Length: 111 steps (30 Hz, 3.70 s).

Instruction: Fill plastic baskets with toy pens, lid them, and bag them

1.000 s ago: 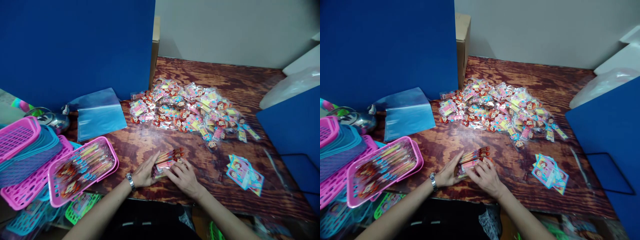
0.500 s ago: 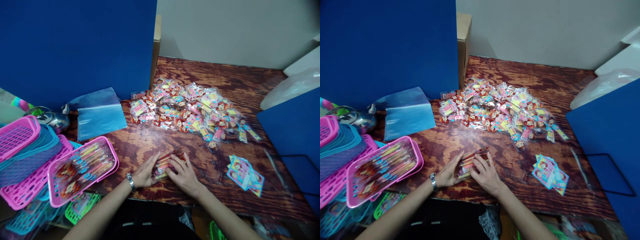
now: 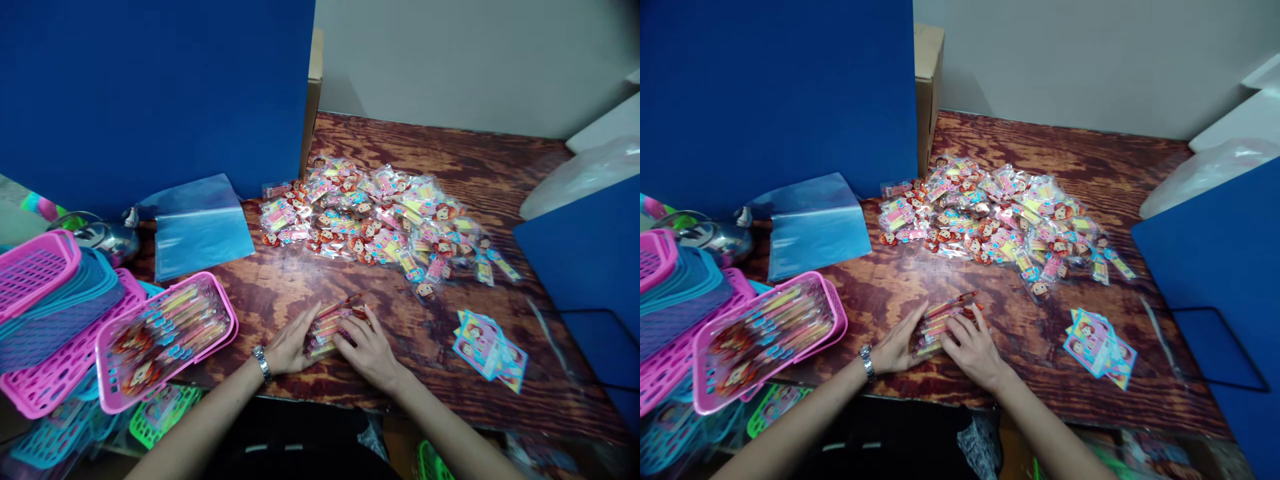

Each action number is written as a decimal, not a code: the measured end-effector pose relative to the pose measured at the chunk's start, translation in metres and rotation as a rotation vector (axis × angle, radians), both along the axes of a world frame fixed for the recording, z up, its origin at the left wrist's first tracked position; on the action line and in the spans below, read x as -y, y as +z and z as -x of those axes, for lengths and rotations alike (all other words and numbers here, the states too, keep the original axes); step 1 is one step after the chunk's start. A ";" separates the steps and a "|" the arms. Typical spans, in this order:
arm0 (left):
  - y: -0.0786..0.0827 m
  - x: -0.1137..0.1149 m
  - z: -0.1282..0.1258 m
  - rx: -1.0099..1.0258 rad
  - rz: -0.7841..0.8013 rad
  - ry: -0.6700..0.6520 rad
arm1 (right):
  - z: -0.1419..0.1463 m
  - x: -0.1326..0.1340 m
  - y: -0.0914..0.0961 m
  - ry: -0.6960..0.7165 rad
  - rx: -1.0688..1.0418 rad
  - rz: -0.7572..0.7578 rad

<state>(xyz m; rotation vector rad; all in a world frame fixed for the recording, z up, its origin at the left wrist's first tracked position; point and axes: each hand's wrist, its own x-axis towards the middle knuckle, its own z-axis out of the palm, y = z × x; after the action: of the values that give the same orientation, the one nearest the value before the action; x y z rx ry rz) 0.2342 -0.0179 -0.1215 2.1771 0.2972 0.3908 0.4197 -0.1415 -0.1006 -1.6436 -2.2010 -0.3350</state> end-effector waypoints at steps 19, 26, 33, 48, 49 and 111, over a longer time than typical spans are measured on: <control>-0.013 -0.002 -0.016 -0.003 -0.035 0.211 | -0.036 -0.050 0.031 -0.103 0.114 0.430; -0.005 -0.016 0.004 0.070 -0.260 0.184 | -0.022 -0.046 0.023 -0.029 -0.067 0.484; -0.004 -0.014 0.004 0.092 -0.261 0.168 | -0.152 -0.050 0.022 -1.054 -0.197 0.352; 0.001 -0.007 0.004 0.091 -0.126 0.127 | -0.073 -0.083 0.030 -0.234 -0.433 0.552; 0.001 -0.006 0.004 0.092 -0.127 0.140 | -0.061 -0.088 0.032 -0.150 -0.382 0.595; -0.006 0.004 0.000 0.148 -0.065 0.245 | -0.063 -0.119 -0.002 -0.663 -0.025 0.591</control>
<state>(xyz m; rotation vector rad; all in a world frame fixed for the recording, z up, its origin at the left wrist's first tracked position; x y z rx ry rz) 0.2342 -0.0219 -0.1270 2.1670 0.4760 0.7035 0.4823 -0.0228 -0.1028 -2.6616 -1.7594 0.2026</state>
